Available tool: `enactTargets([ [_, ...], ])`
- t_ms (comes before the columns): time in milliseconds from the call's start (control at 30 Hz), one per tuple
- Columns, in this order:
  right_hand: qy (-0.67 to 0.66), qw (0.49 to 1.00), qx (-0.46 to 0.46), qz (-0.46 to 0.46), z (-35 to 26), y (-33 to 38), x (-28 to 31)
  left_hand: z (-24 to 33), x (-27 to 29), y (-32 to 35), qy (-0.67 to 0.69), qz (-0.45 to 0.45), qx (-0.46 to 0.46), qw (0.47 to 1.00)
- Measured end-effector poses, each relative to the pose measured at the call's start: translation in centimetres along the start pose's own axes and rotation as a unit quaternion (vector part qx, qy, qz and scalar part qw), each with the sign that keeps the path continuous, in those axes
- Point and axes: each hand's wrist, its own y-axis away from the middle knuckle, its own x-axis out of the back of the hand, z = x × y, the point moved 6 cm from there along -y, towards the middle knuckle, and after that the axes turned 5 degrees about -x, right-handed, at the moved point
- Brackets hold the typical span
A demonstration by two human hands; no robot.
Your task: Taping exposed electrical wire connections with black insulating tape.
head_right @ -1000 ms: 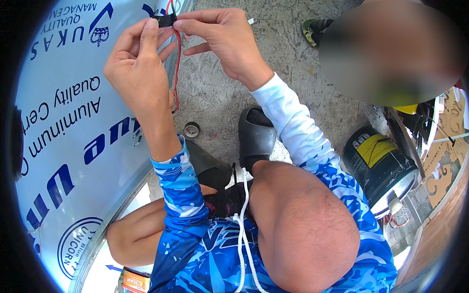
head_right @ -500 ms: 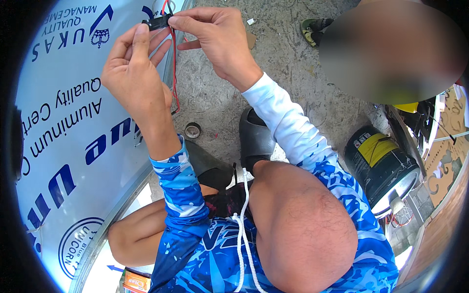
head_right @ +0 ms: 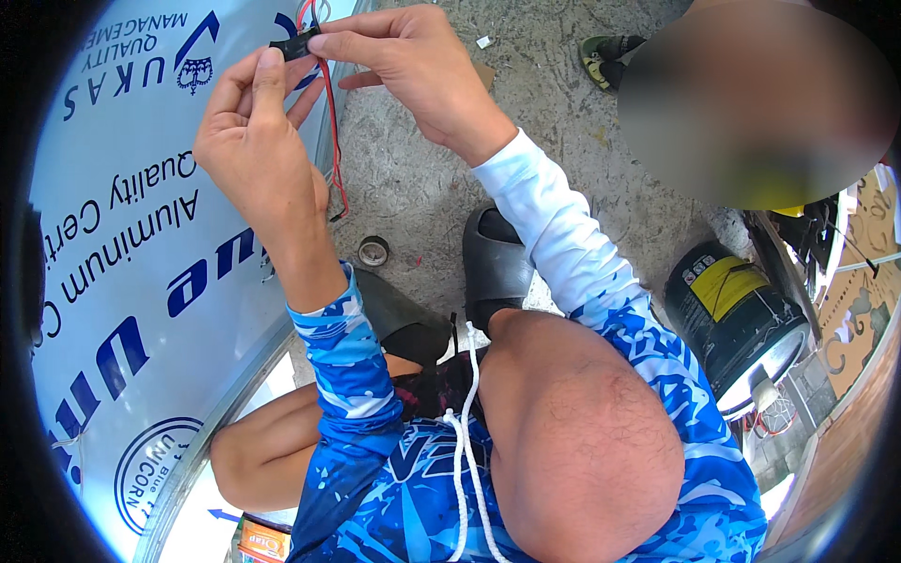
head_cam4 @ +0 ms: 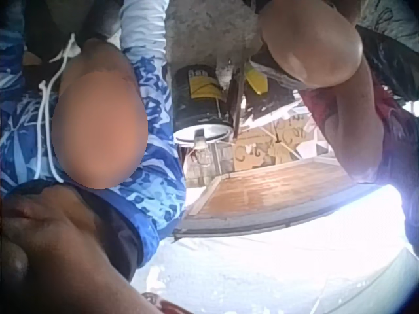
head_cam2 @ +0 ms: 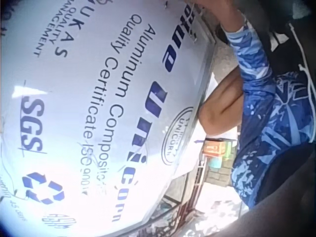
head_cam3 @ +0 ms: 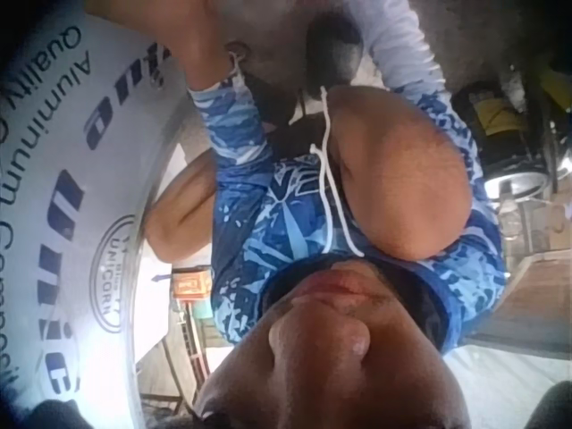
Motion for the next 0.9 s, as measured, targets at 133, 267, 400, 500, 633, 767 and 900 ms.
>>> enactTargets([
  [133, -0.028, 0.999, -0.001, -0.021, 0.4, -0.6, -0.2, 0.3, 0.1, -0.2, 0.014, -0.006, -0.007, 1.000],
  [267, -0.097, 0.994, -0.016, -0.042, 1.1, -0.8, -0.7, 0.7, 0.4, -0.1, 0.021, 0.006, -0.025, 0.999],
  [400, -0.169, 0.983, -0.042, -0.062, 1.7, -0.9, -1.5, 0.6, 0.6, 0.2, 0.042, 0.028, -0.031, 0.998],
  [500, -0.205, 0.974, -0.069, -0.064, 2.3, -0.9, -1.8, 0.6, 0.9, 0.5, 0.032, 0.045, -0.042, 0.998],
  [633, -0.211, 0.971, -0.089, -0.065, 3.0, -1.2, -1.8, 0.3, 0.9, 0.4, 0.042, 0.032, -0.020, 0.998],
  [767, -0.220, 0.968, -0.094, -0.073, 2.9, -1.2, -1.8, 0.5, 1.1, 0.3, 0.060, 0.019, -0.001, 0.998],
  [900, -0.169, 0.982, -0.059, -0.052, 2.1, -1.2, -1.7, 0.6, 1.0, 0.4, 0.058, 0.018, 0.003, 0.998],
])
